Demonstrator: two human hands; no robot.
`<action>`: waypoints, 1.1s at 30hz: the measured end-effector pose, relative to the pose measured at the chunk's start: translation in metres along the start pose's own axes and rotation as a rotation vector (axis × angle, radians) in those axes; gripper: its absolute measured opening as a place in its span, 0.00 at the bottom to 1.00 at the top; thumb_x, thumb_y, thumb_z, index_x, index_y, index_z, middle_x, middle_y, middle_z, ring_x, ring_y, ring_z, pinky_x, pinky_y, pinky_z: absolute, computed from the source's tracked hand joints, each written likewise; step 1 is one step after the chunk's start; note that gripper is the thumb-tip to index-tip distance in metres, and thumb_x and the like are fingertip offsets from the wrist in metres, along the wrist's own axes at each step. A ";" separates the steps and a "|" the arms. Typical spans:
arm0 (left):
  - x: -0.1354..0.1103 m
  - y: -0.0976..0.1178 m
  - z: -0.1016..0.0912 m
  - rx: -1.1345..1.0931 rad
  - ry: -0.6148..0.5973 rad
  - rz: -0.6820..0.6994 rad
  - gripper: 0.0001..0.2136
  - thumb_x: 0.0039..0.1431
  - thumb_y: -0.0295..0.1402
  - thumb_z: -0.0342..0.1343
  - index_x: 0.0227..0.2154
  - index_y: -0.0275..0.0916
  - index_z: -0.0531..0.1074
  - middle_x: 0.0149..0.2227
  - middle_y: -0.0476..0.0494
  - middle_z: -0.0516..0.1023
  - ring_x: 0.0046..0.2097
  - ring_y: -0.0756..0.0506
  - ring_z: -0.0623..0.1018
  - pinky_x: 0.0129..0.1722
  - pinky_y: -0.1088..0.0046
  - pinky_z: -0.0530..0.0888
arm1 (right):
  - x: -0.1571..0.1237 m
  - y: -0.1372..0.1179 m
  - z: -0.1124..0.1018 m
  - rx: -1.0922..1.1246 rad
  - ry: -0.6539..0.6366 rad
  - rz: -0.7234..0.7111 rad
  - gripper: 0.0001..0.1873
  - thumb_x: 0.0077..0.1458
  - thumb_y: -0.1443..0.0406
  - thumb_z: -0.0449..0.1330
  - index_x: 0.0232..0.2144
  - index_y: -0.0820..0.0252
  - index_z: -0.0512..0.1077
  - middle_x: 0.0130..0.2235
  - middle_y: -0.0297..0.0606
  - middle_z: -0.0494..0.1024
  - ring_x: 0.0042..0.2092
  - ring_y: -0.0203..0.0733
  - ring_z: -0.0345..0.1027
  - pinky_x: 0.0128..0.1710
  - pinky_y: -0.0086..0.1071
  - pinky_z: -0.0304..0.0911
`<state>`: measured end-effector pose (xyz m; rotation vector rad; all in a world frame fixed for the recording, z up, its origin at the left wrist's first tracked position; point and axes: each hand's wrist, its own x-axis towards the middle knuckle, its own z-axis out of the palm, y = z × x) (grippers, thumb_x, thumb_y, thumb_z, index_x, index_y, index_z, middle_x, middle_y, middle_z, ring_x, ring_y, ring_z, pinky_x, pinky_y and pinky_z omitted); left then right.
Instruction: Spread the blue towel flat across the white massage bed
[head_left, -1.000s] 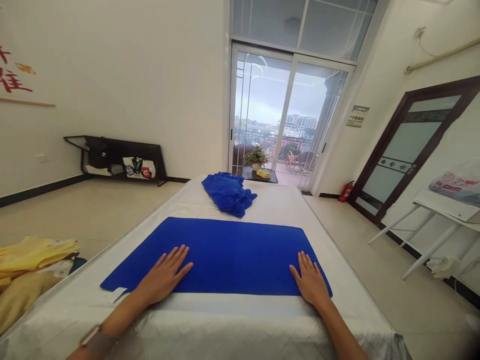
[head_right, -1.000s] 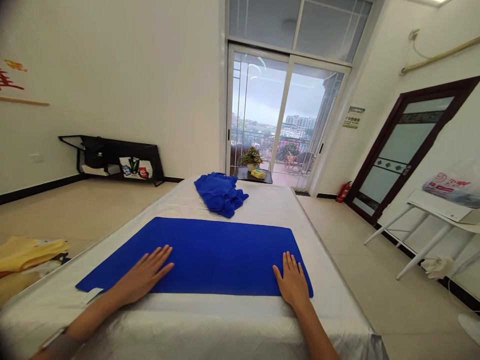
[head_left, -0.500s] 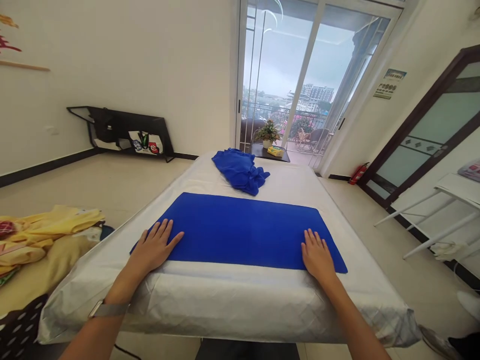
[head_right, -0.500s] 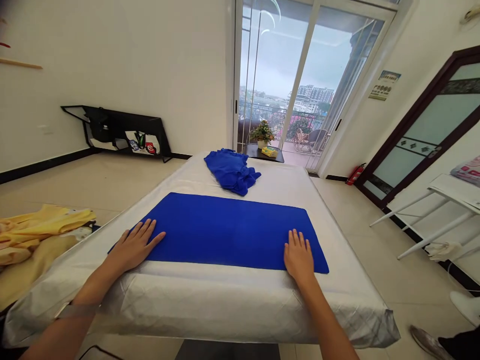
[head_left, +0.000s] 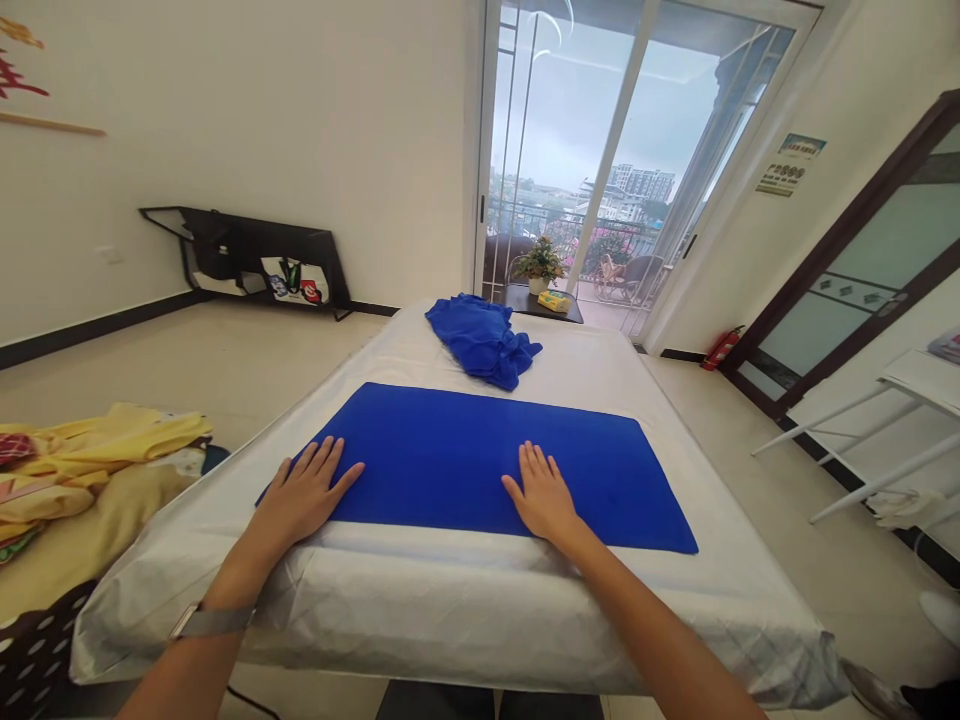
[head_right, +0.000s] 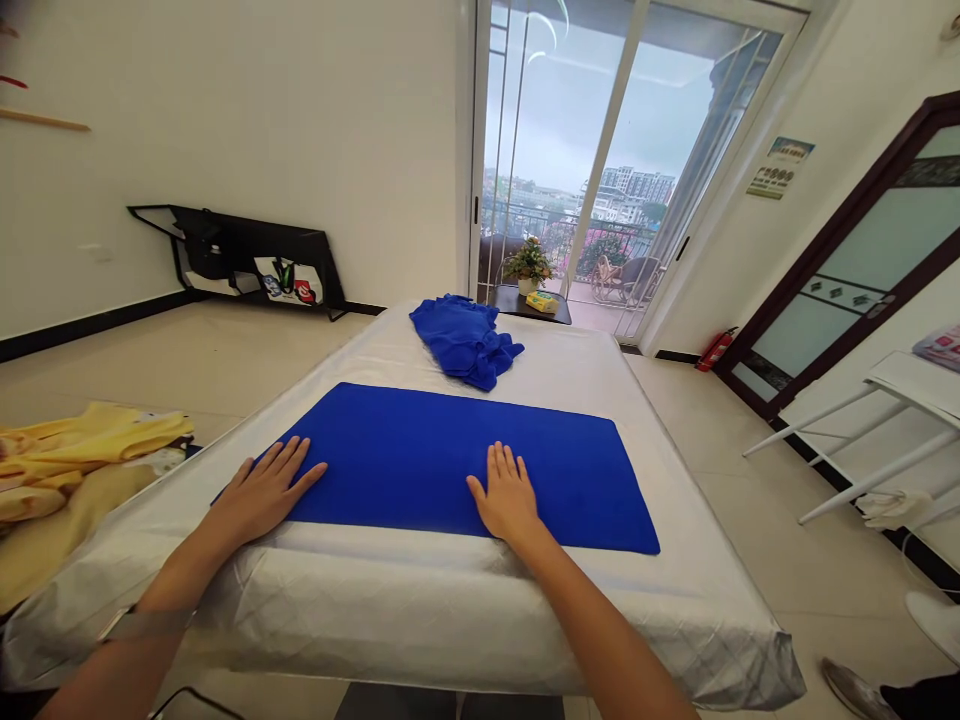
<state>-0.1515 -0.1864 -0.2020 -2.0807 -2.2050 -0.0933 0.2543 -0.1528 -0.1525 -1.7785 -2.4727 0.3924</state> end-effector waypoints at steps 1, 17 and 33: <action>0.000 -0.001 0.000 0.003 -0.004 0.000 0.35 0.67 0.48 0.30 0.71 0.35 0.56 0.74 0.37 0.51 0.73 0.32 0.53 0.68 0.42 0.54 | -0.005 0.017 -0.002 -0.023 0.006 0.034 0.44 0.70 0.44 0.32 0.74 0.71 0.42 0.75 0.46 0.40 0.75 0.47 0.30 0.73 0.45 0.30; 0.005 -0.018 -0.006 0.109 -0.119 0.011 0.30 0.68 0.38 0.33 0.68 0.39 0.64 0.73 0.37 0.56 0.73 0.32 0.54 0.68 0.43 0.57 | -0.059 0.191 -0.015 -0.138 0.156 0.452 0.43 0.69 0.47 0.34 0.74 0.73 0.44 0.75 0.47 0.45 0.75 0.49 0.35 0.73 0.46 0.35; 0.047 0.219 -0.028 -0.218 -0.060 0.514 0.38 0.71 0.57 0.28 0.73 0.34 0.49 0.74 0.37 0.49 0.75 0.40 0.49 0.73 0.56 0.47 | -0.060 0.187 -0.019 -0.106 0.143 0.460 0.42 0.70 0.48 0.34 0.74 0.73 0.43 0.75 0.46 0.44 0.75 0.47 0.34 0.73 0.45 0.34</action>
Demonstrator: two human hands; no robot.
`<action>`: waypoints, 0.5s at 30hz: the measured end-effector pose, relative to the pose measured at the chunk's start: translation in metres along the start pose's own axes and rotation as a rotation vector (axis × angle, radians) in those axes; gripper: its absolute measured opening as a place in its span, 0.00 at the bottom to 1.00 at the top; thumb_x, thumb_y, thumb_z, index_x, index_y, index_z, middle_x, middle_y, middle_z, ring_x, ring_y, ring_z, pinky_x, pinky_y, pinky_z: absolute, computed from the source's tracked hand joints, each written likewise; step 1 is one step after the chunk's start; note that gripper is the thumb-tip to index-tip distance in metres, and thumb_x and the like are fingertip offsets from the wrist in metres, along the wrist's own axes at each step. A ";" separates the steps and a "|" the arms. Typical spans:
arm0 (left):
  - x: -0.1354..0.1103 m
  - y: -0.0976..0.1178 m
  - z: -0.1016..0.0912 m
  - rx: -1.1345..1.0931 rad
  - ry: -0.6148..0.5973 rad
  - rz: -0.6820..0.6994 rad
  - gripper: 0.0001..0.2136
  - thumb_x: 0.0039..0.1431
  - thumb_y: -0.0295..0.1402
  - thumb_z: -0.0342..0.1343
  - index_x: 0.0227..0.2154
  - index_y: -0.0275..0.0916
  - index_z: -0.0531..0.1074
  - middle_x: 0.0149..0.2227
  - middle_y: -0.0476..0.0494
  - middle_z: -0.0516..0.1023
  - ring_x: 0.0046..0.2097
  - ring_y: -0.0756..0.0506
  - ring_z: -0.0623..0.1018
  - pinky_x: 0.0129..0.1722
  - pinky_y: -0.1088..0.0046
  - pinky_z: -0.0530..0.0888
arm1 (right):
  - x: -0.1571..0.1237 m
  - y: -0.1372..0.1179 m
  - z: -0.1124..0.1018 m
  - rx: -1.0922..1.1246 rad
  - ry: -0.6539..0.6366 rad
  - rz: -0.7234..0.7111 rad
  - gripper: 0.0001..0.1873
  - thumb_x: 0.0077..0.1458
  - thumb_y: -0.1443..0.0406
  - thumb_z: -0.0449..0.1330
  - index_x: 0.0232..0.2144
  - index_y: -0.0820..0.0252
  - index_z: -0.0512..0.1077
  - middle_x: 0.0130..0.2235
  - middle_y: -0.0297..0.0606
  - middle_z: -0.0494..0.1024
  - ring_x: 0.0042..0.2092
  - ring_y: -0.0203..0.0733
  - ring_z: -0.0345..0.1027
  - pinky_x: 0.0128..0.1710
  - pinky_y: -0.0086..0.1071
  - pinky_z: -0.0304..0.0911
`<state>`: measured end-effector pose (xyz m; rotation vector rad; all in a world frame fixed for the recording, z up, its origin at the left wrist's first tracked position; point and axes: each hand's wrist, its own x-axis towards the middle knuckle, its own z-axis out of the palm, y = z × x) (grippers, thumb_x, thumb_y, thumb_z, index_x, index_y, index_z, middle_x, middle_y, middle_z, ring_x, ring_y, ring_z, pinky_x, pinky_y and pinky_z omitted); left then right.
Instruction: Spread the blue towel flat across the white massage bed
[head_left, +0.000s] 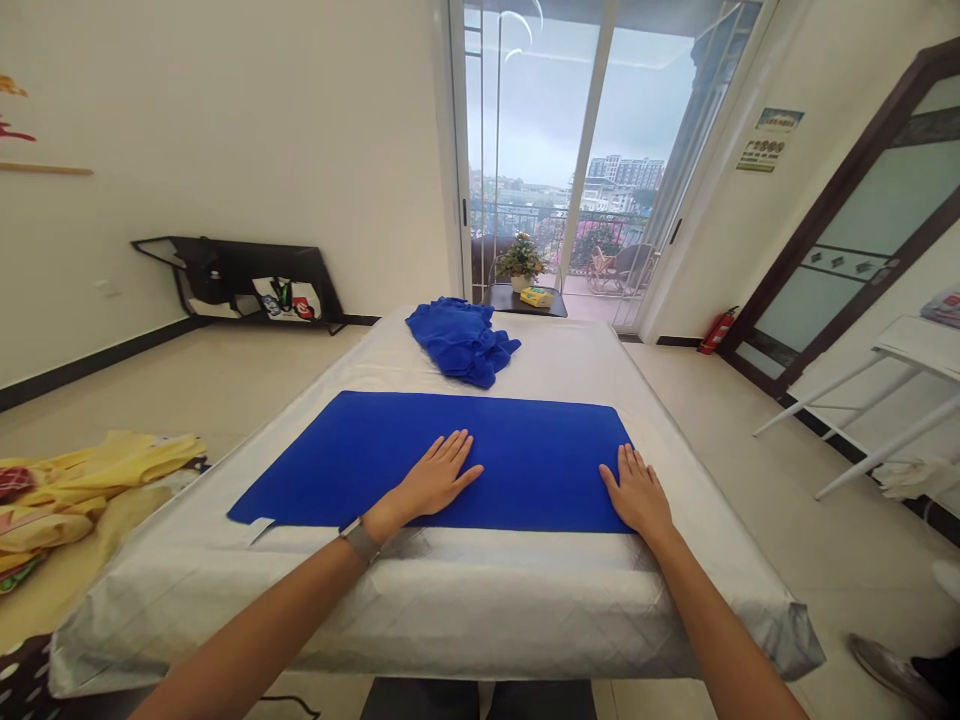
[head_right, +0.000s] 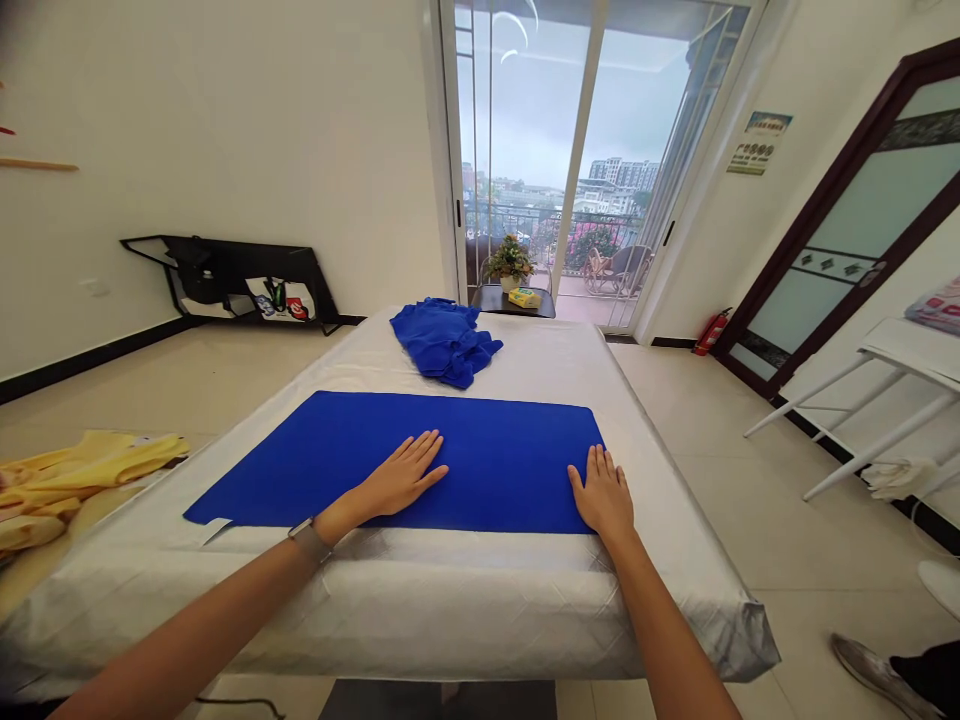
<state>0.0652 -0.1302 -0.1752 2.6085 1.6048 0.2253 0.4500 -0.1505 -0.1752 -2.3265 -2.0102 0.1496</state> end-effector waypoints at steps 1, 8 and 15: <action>0.000 -0.009 0.003 -0.006 -0.016 -0.034 0.38 0.71 0.57 0.28 0.73 0.34 0.48 0.74 0.36 0.48 0.75 0.40 0.49 0.72 0.55 0.47 | 0.000 0.000 0.000 0.006 0.002 0.000 0.43 0.70 0.48 0.34 0.74 0.73 0.43 0.75 0.46 0.44 0.75 0.47 0.33 0.73 0.45 0.34; -0.015 -0.124 -0.009 0.053 -0.115 -0.365 0.38 0.71 0.54 0.27 0.73 0.31 0.44 0.75 0.37 0.44 0.75 0.38 0.45 0.72 0.51 0.47 | -0.001 0.000 0.001 -0.021 -0.001 0.004 0.43 0.70 0.47 0.34 0.74 0.72 0.44 0.75 0.45 0.44 0.75 0.47 0.35 0.73 0.45 0.34; 0.000 -0.210 -0.029 0.084 -0.045 -0.718 0.39 0.70 0.53 0.29 0.72 0.26 0.47 0.74 0.29 0.46 0.74 0.35 0.50 0.71 0.51 0.53 | 0.000 0.002 0.002 -0.036 0.018 0.006 0.43 0.69 0.48 0.34 0.74 0.72 0.44 0.75 0.44 0.45 0.75 0.47 0.35 0.73 0.45 0.36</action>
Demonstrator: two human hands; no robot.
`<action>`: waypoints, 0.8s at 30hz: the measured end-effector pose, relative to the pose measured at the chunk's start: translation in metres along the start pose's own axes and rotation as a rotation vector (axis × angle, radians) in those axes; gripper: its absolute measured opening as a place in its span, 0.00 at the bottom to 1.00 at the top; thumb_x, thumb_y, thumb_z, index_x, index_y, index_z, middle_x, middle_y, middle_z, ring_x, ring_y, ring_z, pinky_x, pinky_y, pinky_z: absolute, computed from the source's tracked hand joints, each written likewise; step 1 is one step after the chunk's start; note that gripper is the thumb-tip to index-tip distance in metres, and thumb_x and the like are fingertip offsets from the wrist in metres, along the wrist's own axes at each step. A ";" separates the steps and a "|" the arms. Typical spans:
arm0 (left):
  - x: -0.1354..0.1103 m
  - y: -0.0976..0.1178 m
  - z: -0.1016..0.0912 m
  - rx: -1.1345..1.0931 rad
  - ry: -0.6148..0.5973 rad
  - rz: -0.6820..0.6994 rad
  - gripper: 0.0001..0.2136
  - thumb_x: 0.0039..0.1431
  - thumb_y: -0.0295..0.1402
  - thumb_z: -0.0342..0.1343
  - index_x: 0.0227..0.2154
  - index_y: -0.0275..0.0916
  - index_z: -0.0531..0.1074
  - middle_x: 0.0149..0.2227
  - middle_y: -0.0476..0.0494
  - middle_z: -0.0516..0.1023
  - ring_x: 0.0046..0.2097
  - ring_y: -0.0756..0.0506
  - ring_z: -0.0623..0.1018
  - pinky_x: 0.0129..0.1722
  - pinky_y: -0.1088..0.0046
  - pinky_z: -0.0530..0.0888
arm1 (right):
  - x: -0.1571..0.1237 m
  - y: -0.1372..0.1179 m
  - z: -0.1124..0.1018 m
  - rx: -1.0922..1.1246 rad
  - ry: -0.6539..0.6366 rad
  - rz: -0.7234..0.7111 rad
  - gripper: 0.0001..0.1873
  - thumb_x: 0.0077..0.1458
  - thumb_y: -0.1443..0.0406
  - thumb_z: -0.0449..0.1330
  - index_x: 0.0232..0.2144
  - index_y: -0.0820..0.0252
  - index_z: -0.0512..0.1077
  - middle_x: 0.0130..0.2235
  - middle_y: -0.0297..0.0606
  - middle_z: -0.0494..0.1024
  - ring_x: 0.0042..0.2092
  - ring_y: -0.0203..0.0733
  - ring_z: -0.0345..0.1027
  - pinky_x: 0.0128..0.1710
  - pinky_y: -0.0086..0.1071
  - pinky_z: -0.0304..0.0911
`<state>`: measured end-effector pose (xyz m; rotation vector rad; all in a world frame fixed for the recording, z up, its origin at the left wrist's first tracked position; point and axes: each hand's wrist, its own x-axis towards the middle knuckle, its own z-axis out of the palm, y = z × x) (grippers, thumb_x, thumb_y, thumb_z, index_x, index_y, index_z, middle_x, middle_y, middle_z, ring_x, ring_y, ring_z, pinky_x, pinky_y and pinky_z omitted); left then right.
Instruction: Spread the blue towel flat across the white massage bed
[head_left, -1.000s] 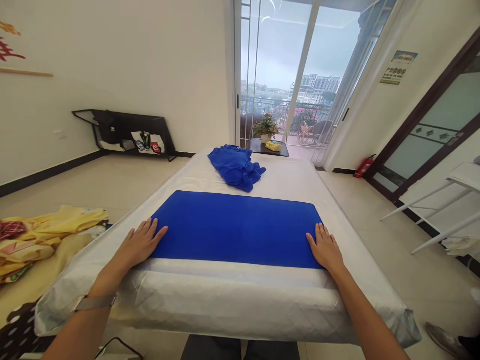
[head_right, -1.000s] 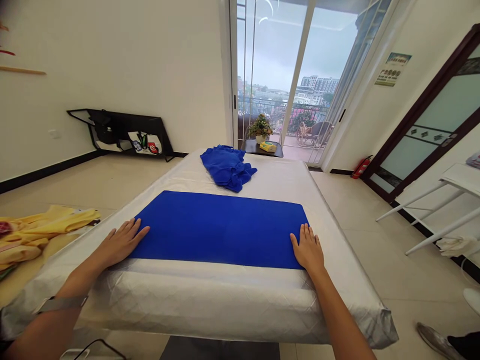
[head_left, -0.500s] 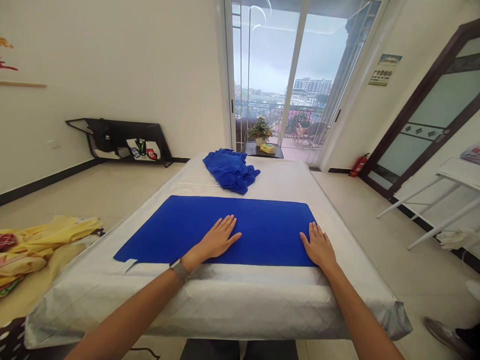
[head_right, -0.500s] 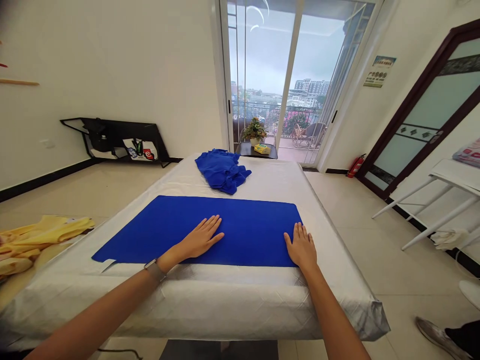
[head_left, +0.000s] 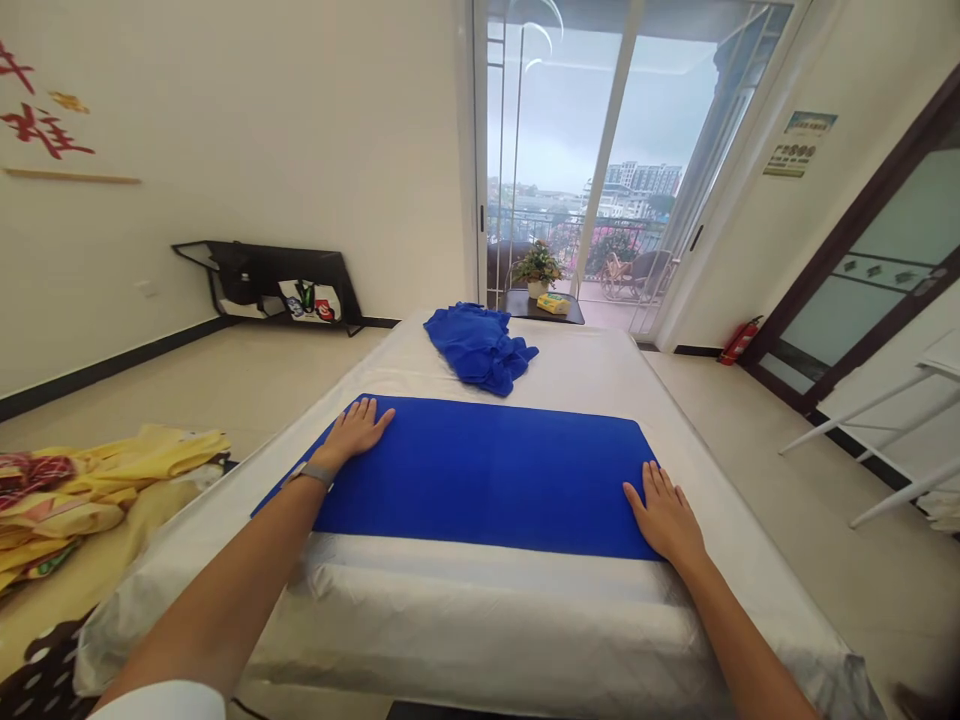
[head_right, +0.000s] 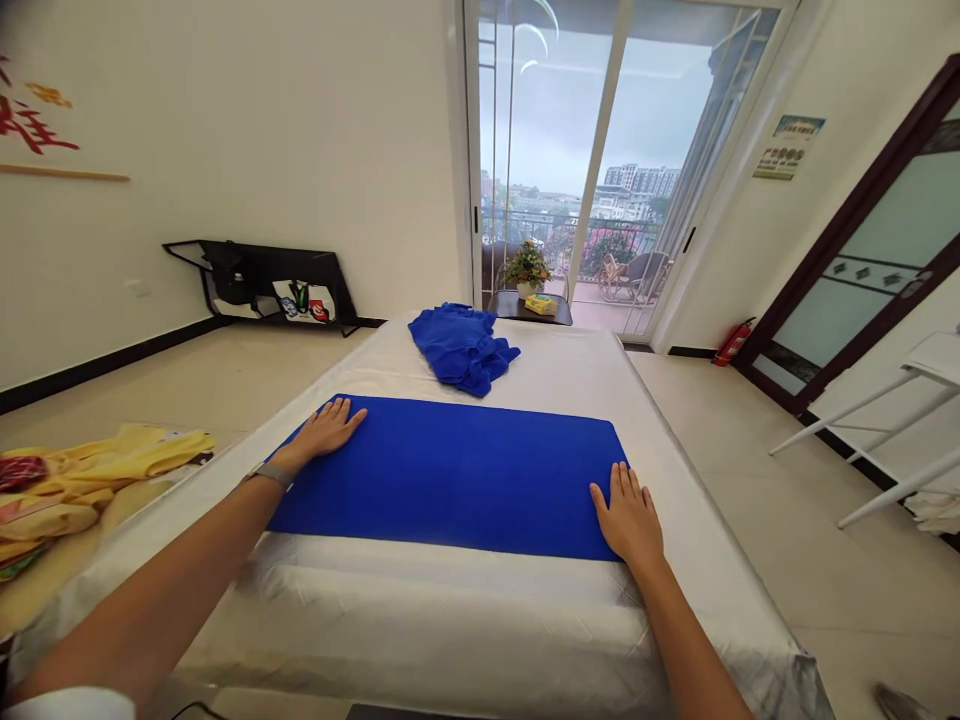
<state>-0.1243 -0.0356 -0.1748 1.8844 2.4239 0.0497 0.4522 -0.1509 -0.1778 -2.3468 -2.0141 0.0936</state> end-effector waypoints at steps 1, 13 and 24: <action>0.005 -0.001 0.001 -0.008 0.029 -0.011 0.39 0.70 0.53 0.30 0.72 0.26 0.49 0.74 0.28 0.48 0.74 0.34 0.51 0.70 0.51 0.54 | 0.000 0.000 0.000 -0.004 -0.001 0.003 0.43 0.69 0.48 0.34 0.74 0.71 0.44 0.75 0.44 0.45 0.75 0.46 0.35 0.73 0.45 0.36; 0.007 -0.001 0.002 0.011 0.242 0.092 0.36 0.71 0.53 0.31 0.68 0.29 0.60 0.71 0.26 0.57 0.72 0.33 0.56 0.69 0.48 0.54 | 0.018 0.007 -0.003 -0.088 -0.032 0.040 0.42 0.67 0.49 0.37 0.73 0.70 0.50 0.74 0.45 0.50 0.74 0.51 0.41 0.72 0.52 0.40; 0.003 0.035 0.009 -0.126 0.119 0.367 0.33 0.72 0.51 0.32 0.70 0.36 0.57 0.73 0.34 0.55 0.73 0.37 0.54 0.70 0.52 0.52 | 0.073 -0.227 -0.021 0.074 -0.121 -0.468 0.38 0.72 0.51 0.35 0.73 0.70 0.48 0.75 0.46 0.46 0.75 0.45 0.36 0.73 0.42 0.33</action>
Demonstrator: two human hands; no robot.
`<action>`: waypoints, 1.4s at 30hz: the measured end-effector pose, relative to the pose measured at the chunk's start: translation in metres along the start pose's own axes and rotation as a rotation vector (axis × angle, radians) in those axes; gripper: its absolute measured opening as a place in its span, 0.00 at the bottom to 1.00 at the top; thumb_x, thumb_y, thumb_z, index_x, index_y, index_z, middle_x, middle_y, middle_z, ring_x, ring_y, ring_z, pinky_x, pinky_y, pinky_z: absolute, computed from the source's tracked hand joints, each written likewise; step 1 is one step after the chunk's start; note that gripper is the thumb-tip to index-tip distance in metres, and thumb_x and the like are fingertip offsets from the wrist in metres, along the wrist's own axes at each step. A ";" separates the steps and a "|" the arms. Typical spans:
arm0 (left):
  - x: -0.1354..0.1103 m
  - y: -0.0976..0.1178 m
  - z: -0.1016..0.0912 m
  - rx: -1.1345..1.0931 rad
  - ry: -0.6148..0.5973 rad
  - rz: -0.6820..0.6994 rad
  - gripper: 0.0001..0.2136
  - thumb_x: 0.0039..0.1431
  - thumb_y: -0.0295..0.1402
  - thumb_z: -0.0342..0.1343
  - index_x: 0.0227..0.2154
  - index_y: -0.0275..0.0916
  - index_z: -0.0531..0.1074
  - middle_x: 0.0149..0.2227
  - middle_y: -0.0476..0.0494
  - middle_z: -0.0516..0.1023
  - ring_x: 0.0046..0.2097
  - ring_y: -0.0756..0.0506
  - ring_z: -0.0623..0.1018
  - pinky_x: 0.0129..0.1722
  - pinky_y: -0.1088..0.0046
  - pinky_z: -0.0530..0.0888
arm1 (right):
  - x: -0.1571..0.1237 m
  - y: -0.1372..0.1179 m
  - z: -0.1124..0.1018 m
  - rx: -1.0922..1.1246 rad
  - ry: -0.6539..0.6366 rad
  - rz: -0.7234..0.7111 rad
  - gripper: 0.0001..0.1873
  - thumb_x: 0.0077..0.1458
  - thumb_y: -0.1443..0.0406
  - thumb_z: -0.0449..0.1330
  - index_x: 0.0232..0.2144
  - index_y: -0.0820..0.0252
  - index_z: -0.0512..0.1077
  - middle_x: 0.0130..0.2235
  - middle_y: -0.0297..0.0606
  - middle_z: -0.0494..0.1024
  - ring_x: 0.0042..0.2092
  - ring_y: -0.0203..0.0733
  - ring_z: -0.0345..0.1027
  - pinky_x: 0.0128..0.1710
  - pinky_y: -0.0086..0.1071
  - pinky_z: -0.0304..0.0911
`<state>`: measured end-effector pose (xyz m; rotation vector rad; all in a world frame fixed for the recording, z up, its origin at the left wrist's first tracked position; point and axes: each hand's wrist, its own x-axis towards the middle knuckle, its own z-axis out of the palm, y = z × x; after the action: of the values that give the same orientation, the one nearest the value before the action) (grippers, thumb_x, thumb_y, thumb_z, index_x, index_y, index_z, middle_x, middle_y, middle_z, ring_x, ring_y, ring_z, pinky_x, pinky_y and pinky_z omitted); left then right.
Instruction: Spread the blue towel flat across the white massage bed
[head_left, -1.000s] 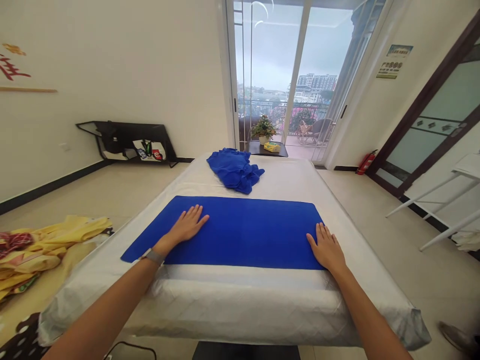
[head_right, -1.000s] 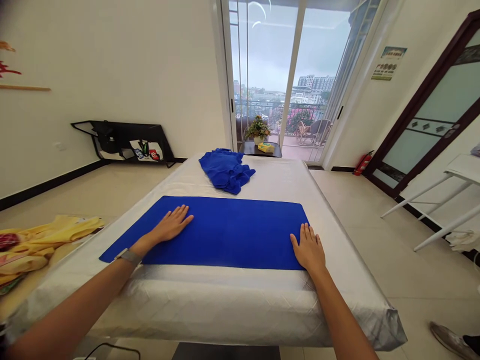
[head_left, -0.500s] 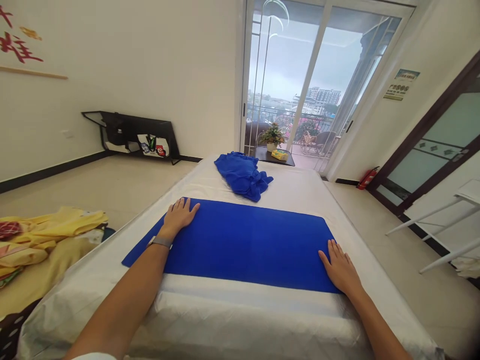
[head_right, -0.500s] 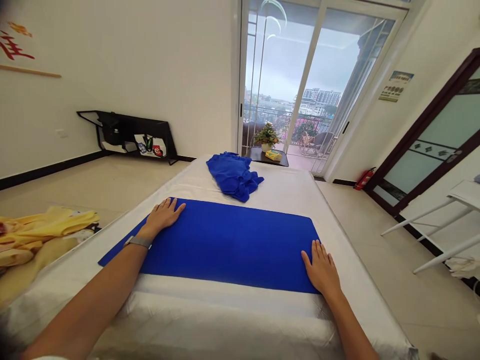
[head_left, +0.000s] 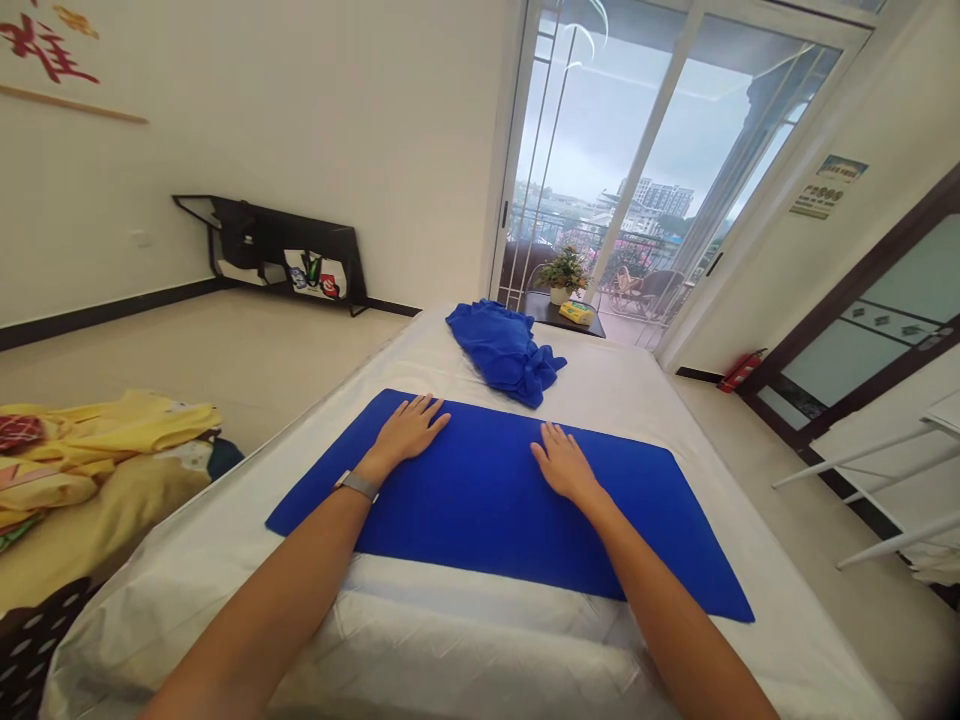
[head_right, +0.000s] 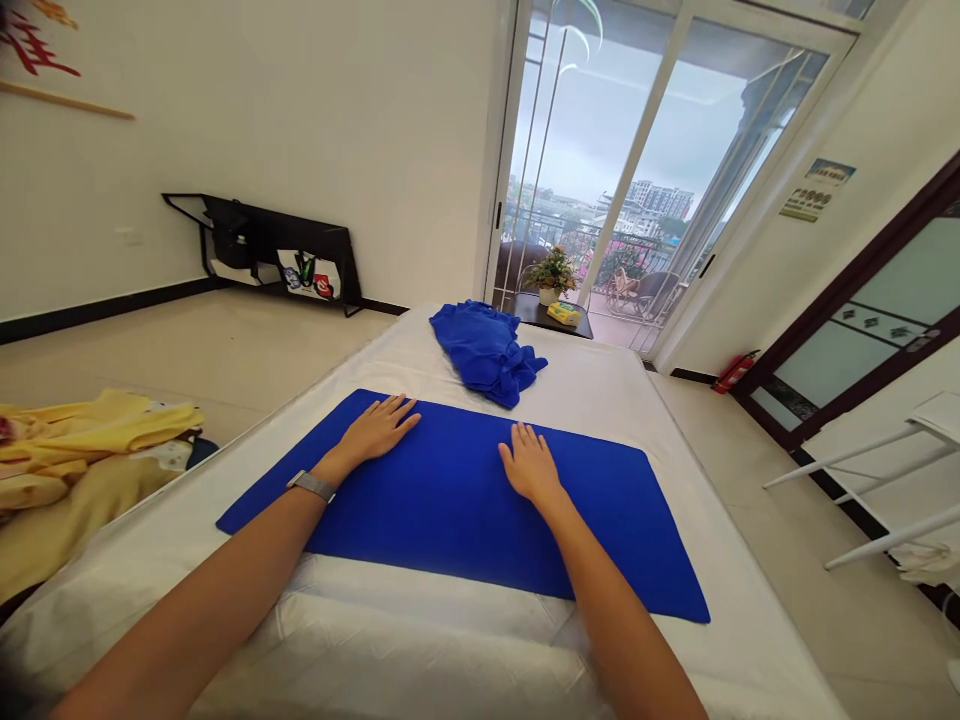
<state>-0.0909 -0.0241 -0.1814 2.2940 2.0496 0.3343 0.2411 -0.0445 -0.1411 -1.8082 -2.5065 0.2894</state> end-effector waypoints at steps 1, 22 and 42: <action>0.000 -0.001 0.000 0.001 -0.007 -0.002 0.33 0.73 0.51 0.32 0.70 0.36 0.56 0.73 0.34 0.54 0.73 0.37 0.54 0.70 0.52 0.52 | 0.010 -0.009 0.003 0.018 -0.013 -0.012 0.38 0.72 0.51 0.35 0.74 0.70 0.47 0.75 0.46 0.45 0.75 0.45 0.35 0.73 0.42 0.32; 0.002 -0.012 0.005 0.053 -0.004 0.022 0.31 0.72 0.48 0.32 0.71 0.36 0.56 0.72 0.34 0.57 0.73 0.38 0.55 0.70 0.52 0.54 | -0.050 0.201 0.002 -0.050 0.118 0.466 0.41 0.70 0.50 0.34 0.73 0.75 0.45 0.75 0.47 0.45 0.75 0.46 0.35 0.73 0.41 0.35; 0.029 0.128 0.015 -0.014 -0.119 0.277 0.35 0.72 0.50 0.28 0.71 0.32 0.55 0.73 0.34 0.53 0.74 0.42 0.53 0.71 0.60 0.50 | -0.050 0.196 0.003 0.008 0.135 0.446 0.42 0.70 0.49 0.33 0.73 0.74 0.45 0.75 0.45 0.44 0.75 0.46 0.34 0.73 0.42 0.32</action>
<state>0.0394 -0.0097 -0.1693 2.5245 1.6724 0.2148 0.4406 -0.0326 -0.1744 -2.2823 -1.9905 0.1790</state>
